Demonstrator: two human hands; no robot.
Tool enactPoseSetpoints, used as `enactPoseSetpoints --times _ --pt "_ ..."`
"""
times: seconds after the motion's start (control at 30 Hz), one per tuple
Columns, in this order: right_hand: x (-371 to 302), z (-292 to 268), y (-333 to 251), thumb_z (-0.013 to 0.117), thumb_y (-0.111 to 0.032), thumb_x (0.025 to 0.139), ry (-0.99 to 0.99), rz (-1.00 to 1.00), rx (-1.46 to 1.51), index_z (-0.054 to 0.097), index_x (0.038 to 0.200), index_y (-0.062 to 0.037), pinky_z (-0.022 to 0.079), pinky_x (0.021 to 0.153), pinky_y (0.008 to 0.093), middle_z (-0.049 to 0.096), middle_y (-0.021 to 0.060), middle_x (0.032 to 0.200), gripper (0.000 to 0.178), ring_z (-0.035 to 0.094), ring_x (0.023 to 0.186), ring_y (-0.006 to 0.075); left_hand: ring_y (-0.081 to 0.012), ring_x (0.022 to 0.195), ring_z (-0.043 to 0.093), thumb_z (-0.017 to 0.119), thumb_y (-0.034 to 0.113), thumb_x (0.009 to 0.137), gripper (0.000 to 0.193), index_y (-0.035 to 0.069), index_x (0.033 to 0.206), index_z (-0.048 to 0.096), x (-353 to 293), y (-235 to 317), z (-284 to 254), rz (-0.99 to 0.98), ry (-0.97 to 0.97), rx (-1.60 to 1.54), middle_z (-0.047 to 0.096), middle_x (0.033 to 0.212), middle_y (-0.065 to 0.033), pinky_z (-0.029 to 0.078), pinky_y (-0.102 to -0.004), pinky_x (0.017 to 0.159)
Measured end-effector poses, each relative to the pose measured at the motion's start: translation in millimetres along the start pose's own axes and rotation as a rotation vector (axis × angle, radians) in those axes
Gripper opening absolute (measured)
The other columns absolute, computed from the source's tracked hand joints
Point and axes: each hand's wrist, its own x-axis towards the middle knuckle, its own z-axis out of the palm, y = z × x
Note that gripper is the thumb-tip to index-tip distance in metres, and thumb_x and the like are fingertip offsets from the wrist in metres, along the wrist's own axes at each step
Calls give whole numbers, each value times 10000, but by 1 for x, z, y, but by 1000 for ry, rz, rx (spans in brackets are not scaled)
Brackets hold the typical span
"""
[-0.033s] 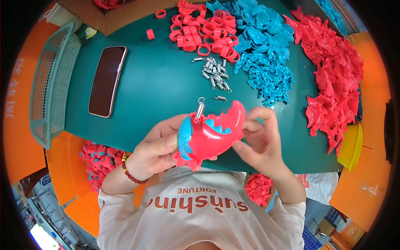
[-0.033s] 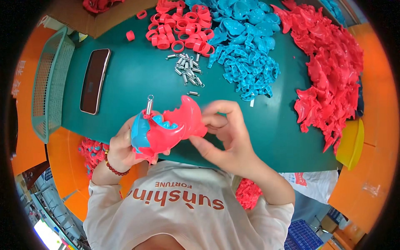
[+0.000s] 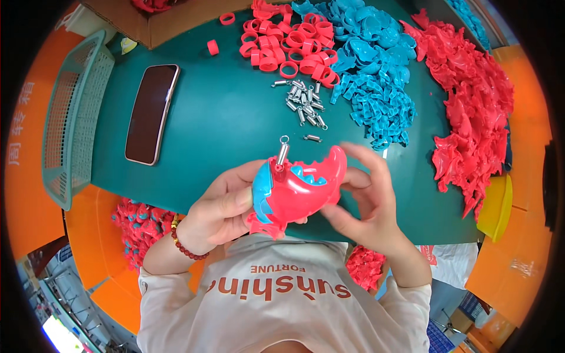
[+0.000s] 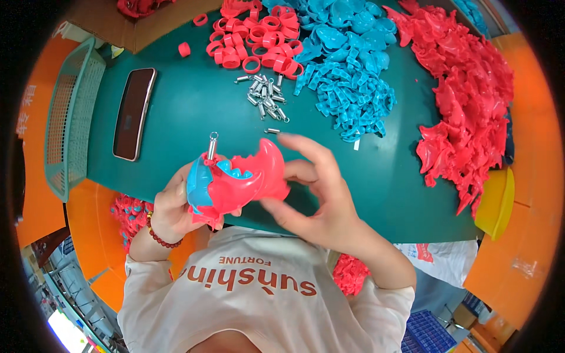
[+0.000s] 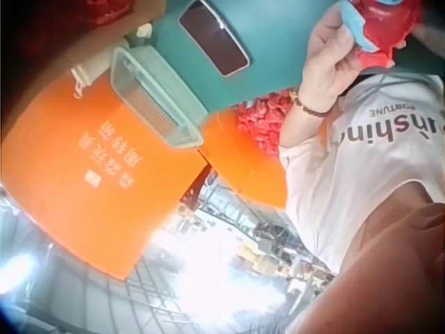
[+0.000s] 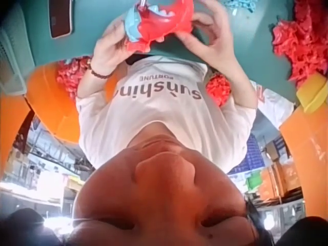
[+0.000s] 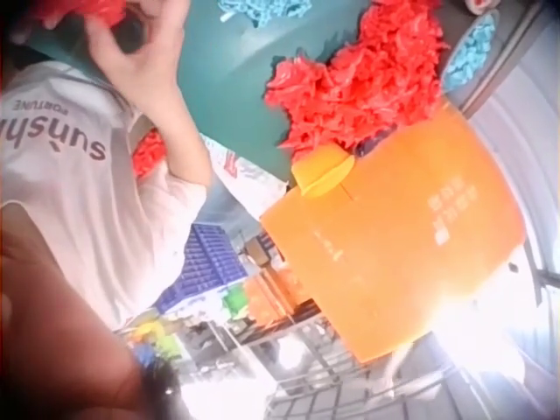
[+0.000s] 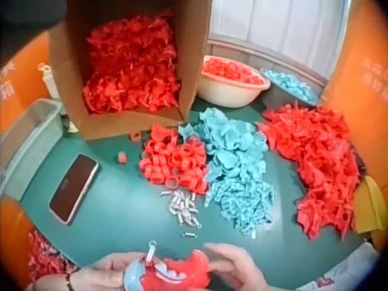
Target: Assembling pink and blue plastic toy components and adding small white pins.
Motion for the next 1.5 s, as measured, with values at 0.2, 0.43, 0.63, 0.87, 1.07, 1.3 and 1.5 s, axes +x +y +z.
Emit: enactPoseSetpoints --times 0.2,0.43,0.63,0.87,1.07,1.3,1.5 --pt "16 4 -7 832 -45 518 20 -323 -826 465 1278 26 459 720 368 590 154 1005 847 563 820 281 -388 968 613 652 329 837 713 -53 1320 292 -4 0 -3 -15 108 94 509 1178 -257 597 -391 658" --pt "19 3 -1 840 -59 473 87 -533 -1001 460 1274 35 458 724 378 583 151 998 892 563 849 302 -376 1007 598 639 319 849 692 -42 1327 292 -2 -5 3 9 136 54 503 1198 -245 586 -402 709" --pt "10 -4 -17 851 -66 555 180 -117 -471 403 1324 48 441 911 399 576 176 1125 898 568 1055 298 -285 1190 501 619 76 862 552 32 1329 327 -5 -3 -2 305 -7 318 357 1396 -231 457 -396 946" --pt "18 4 -10 857 -174 595 -26 -155 -148 428 1334 -14 301 1051 402 439 172 1365 869 378 1297 308 -291 1267 422 632 -71 808 490 28 1202 359 0 -9 -2 542 -39 708 300 1406 -298 431 -392 983" --pt "21 1 -4 882 -169 543 -142 -184 -197 386 1345 42 307 1068 430 447 216 1336 966 394 1287 315 -330 1278 401 633 -71 807 500 14 1216 357 1 -8 -3 529 -136 786 309 1390 -313 430 -418 990" --pt "20 1 -2 884 -157 537 -124 -159 -116 388 1344 45 332 1054 426 450 221 1333 969 438 1254 307 -352 1299 372 695 -19 776 534 56 1194 372 -1 -13 0 514 -92 784 323 1377 -331 387 -432 1019" --pt "20 1 -3 885 -129 525 -150 -38 38 371 1359 41 376 1022 424 441 218 1349 994 460 1238 301 -321 1234 454 657 -63 794 498 13 1194 370 0 -14 -2 557 -138 839 320 1380 -325 463 -407 957"
